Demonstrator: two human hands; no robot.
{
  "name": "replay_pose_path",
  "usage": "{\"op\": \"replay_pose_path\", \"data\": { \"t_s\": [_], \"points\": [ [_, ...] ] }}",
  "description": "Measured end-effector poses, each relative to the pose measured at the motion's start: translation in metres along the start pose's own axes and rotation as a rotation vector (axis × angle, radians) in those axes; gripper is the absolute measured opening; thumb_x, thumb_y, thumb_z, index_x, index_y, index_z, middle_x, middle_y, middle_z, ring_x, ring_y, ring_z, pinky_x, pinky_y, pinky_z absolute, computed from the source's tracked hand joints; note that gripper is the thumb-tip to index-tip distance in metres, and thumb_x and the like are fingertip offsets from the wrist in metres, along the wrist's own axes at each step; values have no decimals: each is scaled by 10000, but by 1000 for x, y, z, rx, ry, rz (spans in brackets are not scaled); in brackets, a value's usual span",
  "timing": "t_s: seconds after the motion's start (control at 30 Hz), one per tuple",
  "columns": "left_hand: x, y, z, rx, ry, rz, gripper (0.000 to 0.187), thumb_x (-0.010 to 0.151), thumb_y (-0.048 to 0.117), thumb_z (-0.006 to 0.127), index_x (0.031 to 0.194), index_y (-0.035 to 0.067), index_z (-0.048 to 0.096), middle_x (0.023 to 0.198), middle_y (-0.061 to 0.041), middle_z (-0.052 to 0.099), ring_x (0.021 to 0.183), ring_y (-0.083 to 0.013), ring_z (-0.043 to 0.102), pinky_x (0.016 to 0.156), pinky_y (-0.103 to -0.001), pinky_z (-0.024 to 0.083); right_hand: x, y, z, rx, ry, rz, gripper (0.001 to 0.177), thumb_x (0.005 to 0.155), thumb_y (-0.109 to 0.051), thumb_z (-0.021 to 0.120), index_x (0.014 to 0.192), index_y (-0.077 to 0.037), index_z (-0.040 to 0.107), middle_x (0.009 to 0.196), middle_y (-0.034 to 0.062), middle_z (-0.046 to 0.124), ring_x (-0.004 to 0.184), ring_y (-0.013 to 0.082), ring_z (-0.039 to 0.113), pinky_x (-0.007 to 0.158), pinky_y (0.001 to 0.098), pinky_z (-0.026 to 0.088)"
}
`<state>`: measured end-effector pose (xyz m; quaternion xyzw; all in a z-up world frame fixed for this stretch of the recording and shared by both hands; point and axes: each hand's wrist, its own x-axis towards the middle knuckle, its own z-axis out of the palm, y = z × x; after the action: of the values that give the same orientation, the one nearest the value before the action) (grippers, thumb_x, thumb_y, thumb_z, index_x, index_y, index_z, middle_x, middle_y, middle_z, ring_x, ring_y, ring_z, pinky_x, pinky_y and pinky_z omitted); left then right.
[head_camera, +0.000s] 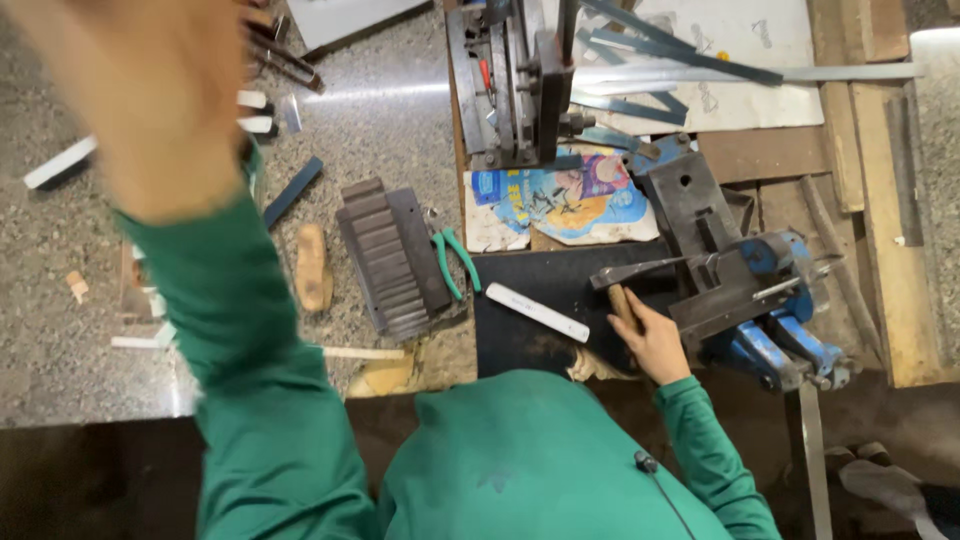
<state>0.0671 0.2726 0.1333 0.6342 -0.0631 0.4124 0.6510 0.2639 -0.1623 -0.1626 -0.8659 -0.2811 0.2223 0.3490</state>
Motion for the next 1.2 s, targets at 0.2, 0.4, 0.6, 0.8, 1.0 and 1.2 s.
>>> {"op": "replay_pose_path", "data": {
  "t_s": [0.2,0.4,0.6,0.8,1.0,1.2],
  "points": [
    [-126,-31,42,-587,359,-253,106,1094,53,574,1004,105,596,1010,-17,642,1011,-157,683,1163,-661,464,-19,-29,13,-562,304,-364,413,931,-278,743,1324,-158,708,1050,89,683,890,320,675,743,425,545],
    [-210,-71,71,-1053,566,-333,143,1130,105,542,1248,59,607,994,-68,708,914,-239,699,1157,-604,501,-16,-66,57,-667,235,-696,506,837,-320,755,1264,-57,692,1091,138,643,919,334,650,758,429,550],
    [-220,-54,88,-865,602,-429,161,1063,235,542,1148,115,608,1134,-80,736,1122,-296,723,1154,-599,486,-23,-83,45,-321,117,-451,275,971,-210,764,1171,-30,708,1011,144,684,852,296,688,722,376,548],
    [-223,-57,104,-881,557,-342,132,1122,221,567,1098,107,628,1092,-54,716,1113,-193,701,1164,-630,460,-74,-158,-33,303,-56,-328,283,937,12,764,1194,31,647,1019,62,726,923,150,711,817,264,579],
    [-224,-64,122,-836,504,-369,170,1129,238,566,1109,81,630,1056,-27,690,1043,-138,668,1179,-642,469,-92,-217,-43,251,-77,-511,343,877,50,799,1185,52,649,1044,88,689,954,165,755,828,288,637],
    [-227,-62,134,-805,517,-413,175,1103,241,549,1085,84,624,1047,-31,691,1070,-143,668,1163,-642,510,-88,-218,-44,263,-131,-529,333,892,86,772,1199,52,646,1064,89,704,986,176,762,856,295,640]
  ]
}}
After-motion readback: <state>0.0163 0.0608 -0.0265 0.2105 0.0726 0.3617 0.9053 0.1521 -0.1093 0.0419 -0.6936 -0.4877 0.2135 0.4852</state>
